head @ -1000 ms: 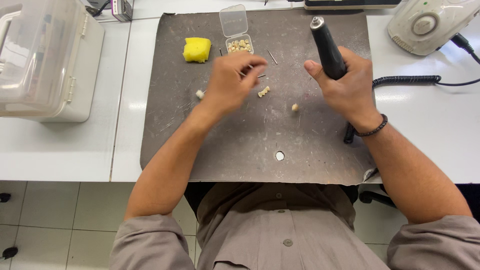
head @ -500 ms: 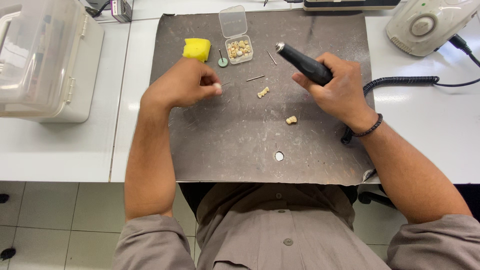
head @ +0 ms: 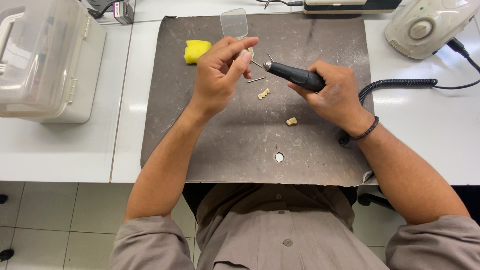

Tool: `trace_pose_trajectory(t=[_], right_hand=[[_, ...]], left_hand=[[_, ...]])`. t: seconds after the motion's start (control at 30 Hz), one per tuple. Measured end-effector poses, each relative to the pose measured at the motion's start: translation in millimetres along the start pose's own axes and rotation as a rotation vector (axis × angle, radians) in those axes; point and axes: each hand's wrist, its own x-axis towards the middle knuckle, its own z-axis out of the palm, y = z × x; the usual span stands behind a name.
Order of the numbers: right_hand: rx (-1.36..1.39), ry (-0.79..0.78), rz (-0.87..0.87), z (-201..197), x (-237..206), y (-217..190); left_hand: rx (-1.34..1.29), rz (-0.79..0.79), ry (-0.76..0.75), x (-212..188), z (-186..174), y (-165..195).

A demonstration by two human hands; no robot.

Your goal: The person holds a small dental prosthesis in one hand and grinds and polishes it with a rotary tool fitted with a brush and grinding burs, repositioning the prosthesis repeatedly to work different surfaces. They swap attachments on the rotary tool and set the prosthesis down on the bench mat between passes.

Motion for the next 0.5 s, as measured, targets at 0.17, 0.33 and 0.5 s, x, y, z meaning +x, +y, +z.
trace_pose_trajectory(t=[0.17, 0.33, 0.5], right_hand=[[0.025, -0.004, -0.014, 1.5, -1.3, -2.0], [0.03, -0.005, -0.022, 2.2, -1.6, -2.4], [0.012, 0.002, -0.007, 2.2, -1.0, -2.0]], left_hand=[[0.027, 0.032, 0.018, 1.5, -2.4, 1.8], [0.053, 0.019, 0.007, 1.2, -2.7, 2.9], [0.045, 0.042, 0.004, 0.4, -1.6, 2.2]])
